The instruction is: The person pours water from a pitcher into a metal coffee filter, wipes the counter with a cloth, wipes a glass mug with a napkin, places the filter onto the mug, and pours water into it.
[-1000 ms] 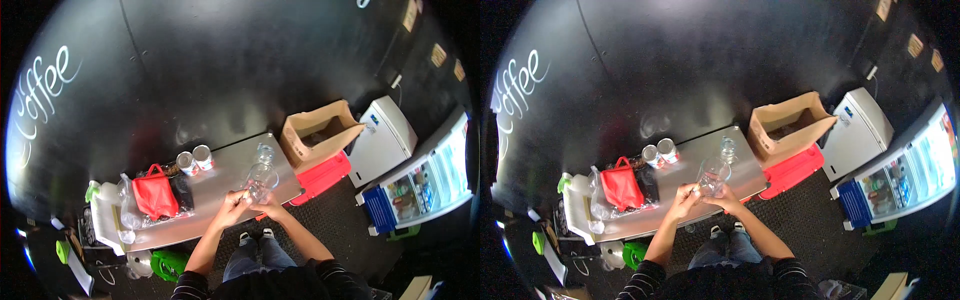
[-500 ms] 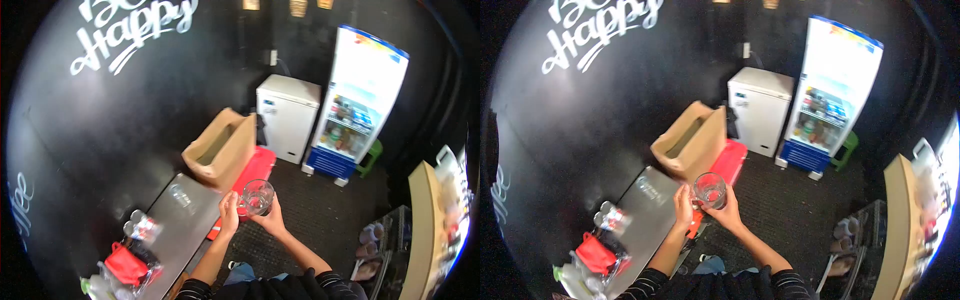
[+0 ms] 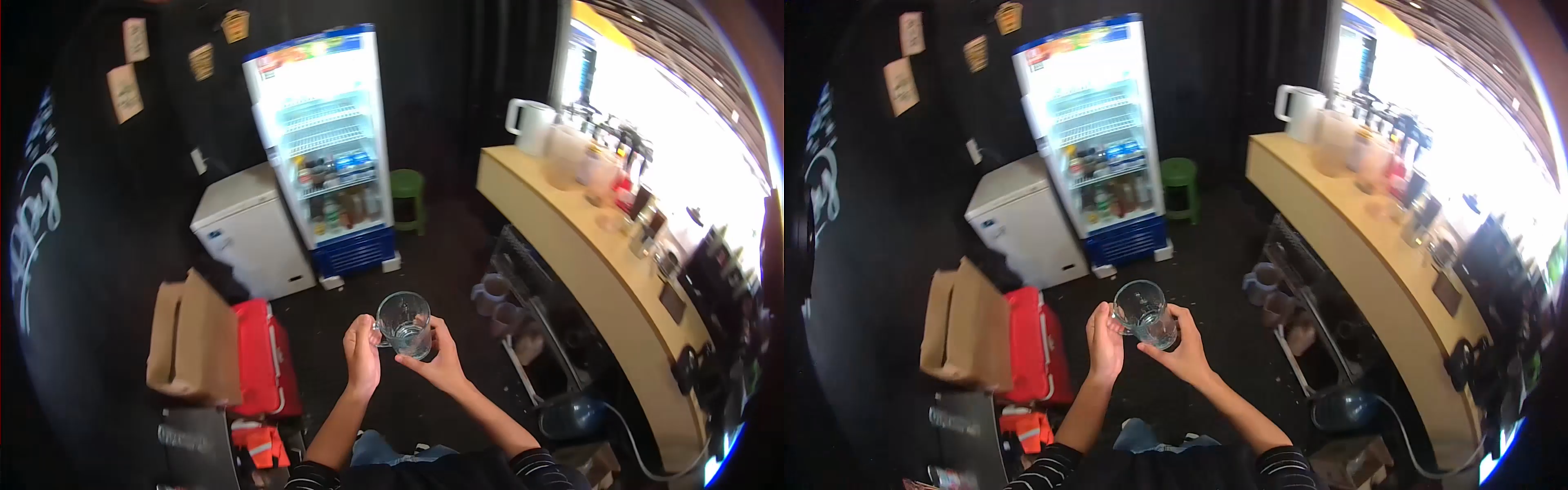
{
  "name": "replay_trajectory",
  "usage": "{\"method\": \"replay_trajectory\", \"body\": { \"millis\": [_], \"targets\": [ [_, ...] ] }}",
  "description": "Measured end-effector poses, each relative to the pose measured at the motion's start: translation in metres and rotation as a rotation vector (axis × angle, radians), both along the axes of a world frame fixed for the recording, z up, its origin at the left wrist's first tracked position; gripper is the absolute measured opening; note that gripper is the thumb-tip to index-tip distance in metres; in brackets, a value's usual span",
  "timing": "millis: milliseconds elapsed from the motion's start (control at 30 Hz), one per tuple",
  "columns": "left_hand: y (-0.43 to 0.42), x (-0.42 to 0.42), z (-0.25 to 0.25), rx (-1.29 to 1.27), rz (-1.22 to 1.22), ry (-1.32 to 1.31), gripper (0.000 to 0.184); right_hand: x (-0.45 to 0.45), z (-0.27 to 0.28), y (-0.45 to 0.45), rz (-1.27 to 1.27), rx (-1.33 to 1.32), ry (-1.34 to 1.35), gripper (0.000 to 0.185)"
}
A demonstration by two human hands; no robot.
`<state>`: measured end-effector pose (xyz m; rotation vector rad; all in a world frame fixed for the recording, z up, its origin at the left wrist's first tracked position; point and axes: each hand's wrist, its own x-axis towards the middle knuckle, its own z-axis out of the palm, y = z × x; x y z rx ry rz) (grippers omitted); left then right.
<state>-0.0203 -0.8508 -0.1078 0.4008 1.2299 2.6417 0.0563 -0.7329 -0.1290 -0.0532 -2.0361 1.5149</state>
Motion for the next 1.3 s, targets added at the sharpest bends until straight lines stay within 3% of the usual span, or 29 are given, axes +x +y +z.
{"method": "replay_trajectory", "body": {
  "millis": [267, 467, 733, 867, 1067, 1300],
  "targets": [
    [0.160, -0.019, -0.005, -0.004, -0.438, -0.015, 0.024, 0.029, -0.008, 0.114, -0.416, -0.030, 0.010, 0.071],
    [0.262, -0.060, -0.005, 0.013, -0.748, 0.035, 0.023, 0.002, -0.026, 0.188, -0.619, -0.067, 0.061, 0.073],
    [0.384, -0.074, -0.012, -0.003, -0.975, 0.032, 0.021, 0.009, -0.026, 0.258, -0.899, -0.125, -0.092, 0.076],
    [0.447, -0.045, -0.018, -0.019, -1.067, 0.002, 0.023, 0.047, -0.027, 0.302, -0.928, -0.189, -0.102, 0.076],
    [0.542, 0.016, -0.014, -0.006, -1.000, 0.024, 0.028, 0.120, -0.033, 0.390, -0.924, -0.259, -0.008, 0.066],
    [0.647, 0.086, 0.002, -0.029, -1.036, 0.109, 0.026, 0.196, -0.014, 0.483, -1.088, -0.266, 0.111, 0.048]
  ]
}}
